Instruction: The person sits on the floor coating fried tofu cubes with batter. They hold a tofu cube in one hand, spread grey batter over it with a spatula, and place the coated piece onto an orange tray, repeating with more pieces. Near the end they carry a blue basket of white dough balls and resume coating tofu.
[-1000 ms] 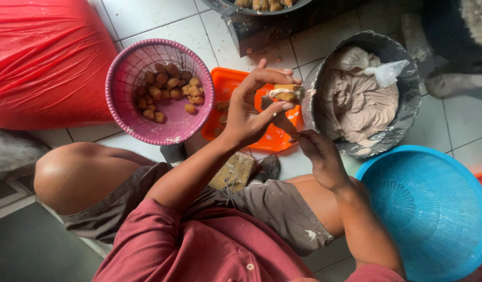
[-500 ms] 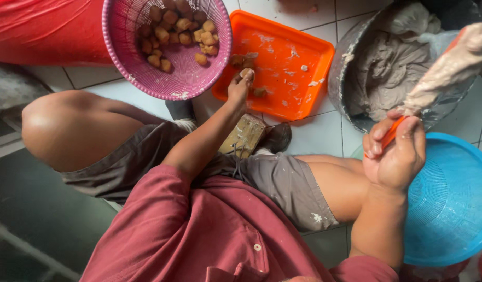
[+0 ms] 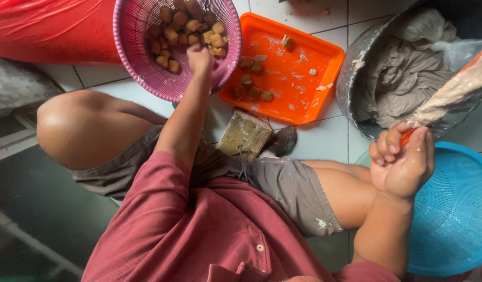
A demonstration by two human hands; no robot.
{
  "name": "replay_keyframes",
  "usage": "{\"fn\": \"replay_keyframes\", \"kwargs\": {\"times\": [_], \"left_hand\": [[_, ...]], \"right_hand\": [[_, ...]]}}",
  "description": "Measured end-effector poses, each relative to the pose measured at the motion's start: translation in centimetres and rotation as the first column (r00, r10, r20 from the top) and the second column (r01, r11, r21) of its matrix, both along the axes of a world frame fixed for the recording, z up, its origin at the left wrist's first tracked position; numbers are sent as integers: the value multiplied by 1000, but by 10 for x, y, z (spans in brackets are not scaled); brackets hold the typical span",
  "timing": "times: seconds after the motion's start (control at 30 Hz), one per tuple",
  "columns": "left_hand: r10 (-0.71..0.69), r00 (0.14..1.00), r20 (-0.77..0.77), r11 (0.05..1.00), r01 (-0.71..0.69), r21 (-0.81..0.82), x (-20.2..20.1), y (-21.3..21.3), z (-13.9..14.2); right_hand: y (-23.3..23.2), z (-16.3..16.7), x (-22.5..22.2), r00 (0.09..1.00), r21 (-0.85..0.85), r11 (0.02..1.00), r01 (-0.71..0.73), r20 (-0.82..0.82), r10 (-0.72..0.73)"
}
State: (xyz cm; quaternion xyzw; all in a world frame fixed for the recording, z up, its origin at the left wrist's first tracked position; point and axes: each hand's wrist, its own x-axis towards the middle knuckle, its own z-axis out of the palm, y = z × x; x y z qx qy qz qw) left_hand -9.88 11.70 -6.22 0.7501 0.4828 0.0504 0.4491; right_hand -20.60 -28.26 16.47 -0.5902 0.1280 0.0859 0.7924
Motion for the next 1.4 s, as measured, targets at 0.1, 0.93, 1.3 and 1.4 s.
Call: {"fn": "replay_keyframes", "kwargs": {"times": [0.1,0.93,1.3,1.4], "left_hand": [[-327,877,-351,945,313,-97,-12,13,-29],[-271,348,897,283,920,-272,-77,-203,204],[-49,665,745,-179,728,-662,-70,-193,189],[-177,664,726,-178,704,-688,-73,-194,191]], "right_hand": [[6,2,5,1000,-8,1000,-15,-17,15],[35,-1,11,974,-332,943,6,216,70],[23,-5,1,980,-55,994,89,185,-78],[22,-3,3,985,-48,998,51,168,-43]]}}
